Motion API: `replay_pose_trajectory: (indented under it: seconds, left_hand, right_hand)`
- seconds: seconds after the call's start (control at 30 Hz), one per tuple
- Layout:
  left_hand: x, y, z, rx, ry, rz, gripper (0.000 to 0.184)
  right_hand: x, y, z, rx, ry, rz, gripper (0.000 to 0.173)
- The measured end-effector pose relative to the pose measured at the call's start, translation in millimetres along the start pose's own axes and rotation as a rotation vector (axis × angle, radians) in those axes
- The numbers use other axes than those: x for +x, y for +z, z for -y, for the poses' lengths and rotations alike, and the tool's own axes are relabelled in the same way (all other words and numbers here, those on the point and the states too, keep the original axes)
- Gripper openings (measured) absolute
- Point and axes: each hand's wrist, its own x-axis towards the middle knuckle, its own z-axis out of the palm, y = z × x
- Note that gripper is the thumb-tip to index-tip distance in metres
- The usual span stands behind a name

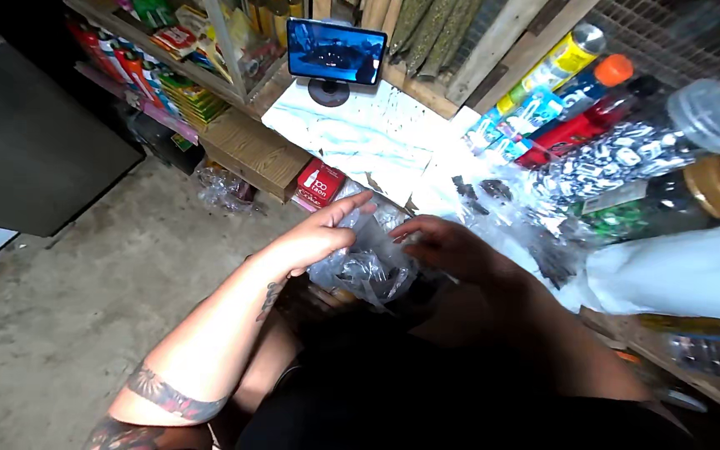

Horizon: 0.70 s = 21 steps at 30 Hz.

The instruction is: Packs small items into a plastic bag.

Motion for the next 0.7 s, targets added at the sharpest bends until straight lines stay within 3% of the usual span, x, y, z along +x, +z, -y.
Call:
replay_pose_trajectory:
  seconds: [0.17,0.27,0.47,0.57,0.7]
  left_hand:
    - [-2,-1,-3,-0.007,-0.017,-0.006,0.075]
    - [-2,-1,-4,-0.005,-0.016,-0.004,0.076]
    - [0,-2,-1,0.000,-0.005,0.005,0.077]
    - [1,-2,0,0.004,0.005,0.002,0.077]
    - [1,-1,-2,0.009,-0.002,0.010,0.077]
  right_hand:
    - [12,25,0,-0.017,0.002,0.159,0.035]
    - [10,20,-1,0.008,0.009,0.121,0.038]
    - [-6,-43,-26,-0.133,-0.062,-0.228,0.036]
    - [-17,-80,-49,-0.427,0.066,-0.500,0.031]
    - [-25,-98,-77,-0.559,0.254,-0.603,0.031]
